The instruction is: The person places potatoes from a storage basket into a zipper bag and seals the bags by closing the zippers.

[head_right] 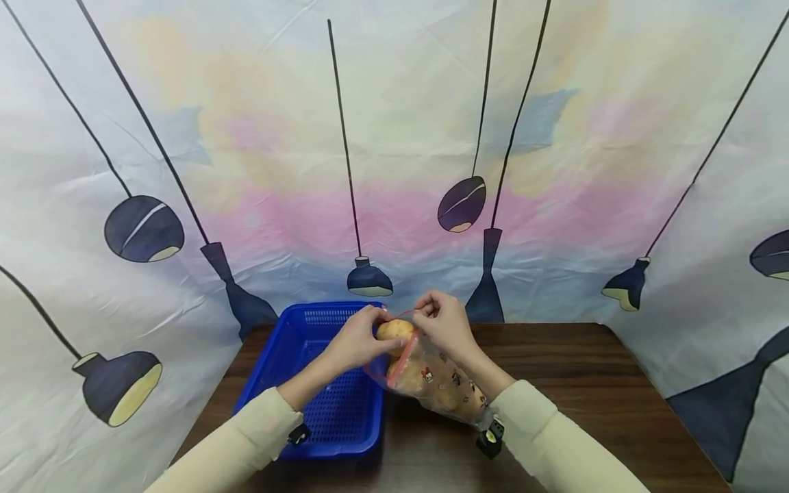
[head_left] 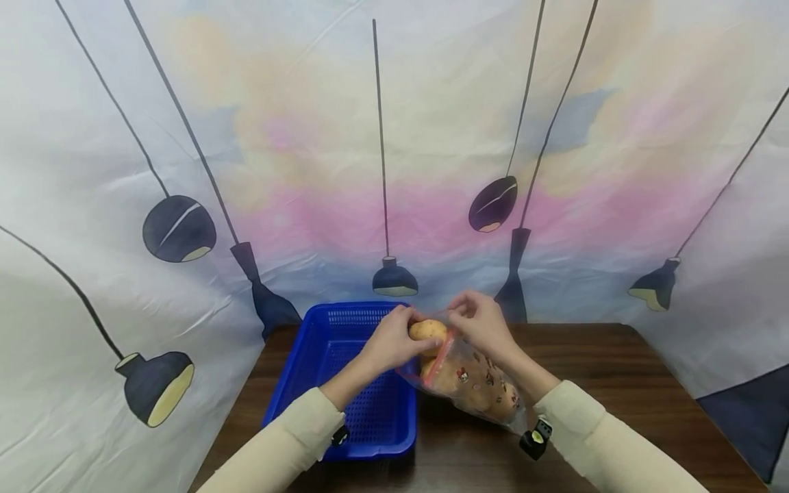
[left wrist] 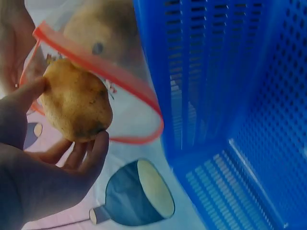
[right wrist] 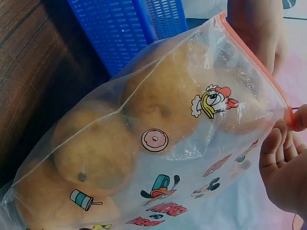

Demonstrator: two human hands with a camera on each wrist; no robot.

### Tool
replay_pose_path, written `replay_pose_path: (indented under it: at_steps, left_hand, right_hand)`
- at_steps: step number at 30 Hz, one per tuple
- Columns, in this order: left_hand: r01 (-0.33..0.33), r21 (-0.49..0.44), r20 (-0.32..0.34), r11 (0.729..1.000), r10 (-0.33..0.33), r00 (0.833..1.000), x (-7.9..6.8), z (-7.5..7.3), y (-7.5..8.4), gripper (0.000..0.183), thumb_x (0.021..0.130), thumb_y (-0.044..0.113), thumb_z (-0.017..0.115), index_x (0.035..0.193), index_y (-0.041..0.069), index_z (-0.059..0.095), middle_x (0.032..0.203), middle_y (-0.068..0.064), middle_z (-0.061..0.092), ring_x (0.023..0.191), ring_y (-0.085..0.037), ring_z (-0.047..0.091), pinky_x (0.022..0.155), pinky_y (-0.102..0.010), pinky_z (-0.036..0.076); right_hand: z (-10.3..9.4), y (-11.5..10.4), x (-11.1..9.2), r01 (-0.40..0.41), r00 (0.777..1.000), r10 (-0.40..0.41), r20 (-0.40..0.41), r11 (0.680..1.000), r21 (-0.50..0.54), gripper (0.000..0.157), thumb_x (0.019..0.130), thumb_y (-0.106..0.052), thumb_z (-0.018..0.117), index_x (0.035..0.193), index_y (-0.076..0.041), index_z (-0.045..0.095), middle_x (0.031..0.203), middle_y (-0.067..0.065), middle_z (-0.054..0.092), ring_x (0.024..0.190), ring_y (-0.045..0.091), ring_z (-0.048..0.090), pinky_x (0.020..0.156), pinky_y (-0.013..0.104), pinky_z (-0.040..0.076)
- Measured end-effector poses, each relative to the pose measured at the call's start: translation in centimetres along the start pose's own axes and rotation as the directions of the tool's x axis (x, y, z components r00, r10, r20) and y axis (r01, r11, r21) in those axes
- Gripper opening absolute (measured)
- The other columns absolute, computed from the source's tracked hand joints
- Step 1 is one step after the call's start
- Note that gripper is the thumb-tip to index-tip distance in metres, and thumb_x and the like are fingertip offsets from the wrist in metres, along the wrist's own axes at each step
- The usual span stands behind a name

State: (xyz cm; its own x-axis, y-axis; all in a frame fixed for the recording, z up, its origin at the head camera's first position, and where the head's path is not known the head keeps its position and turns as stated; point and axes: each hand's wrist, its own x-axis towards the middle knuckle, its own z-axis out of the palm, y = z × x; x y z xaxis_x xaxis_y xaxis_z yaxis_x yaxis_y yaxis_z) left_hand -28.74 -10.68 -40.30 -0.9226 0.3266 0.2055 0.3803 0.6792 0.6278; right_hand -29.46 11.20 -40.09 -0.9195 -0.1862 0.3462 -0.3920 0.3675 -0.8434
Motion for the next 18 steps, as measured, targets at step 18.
replay_pose_path:
  at_steps: [18]
  left_hand:
    - [0.107, 0.073, 0.003, 0.992, -0.108, 0.994, -0.4, -1.2, -1.6, 0.041, 0.100, 0.027, 0.075, 0.126, -0.003, 0.065, 0.118, -0.014, 0.062, 0.105, -0.029, 0.063, 0.094, -0.049, 0.055]
  right_hand:
    - [-0.1, 0.3, 0.2, 0.015, 1.000, -0.015, -0.009, 1.000, 0.010, 0.012, 0.094, -0.002, 0.066, 0.103, -0.005, 0.071, 0.082, 0.006, 0.070, 0.066, 0.023, 0.068, 0.060, 0.036, 0.059]
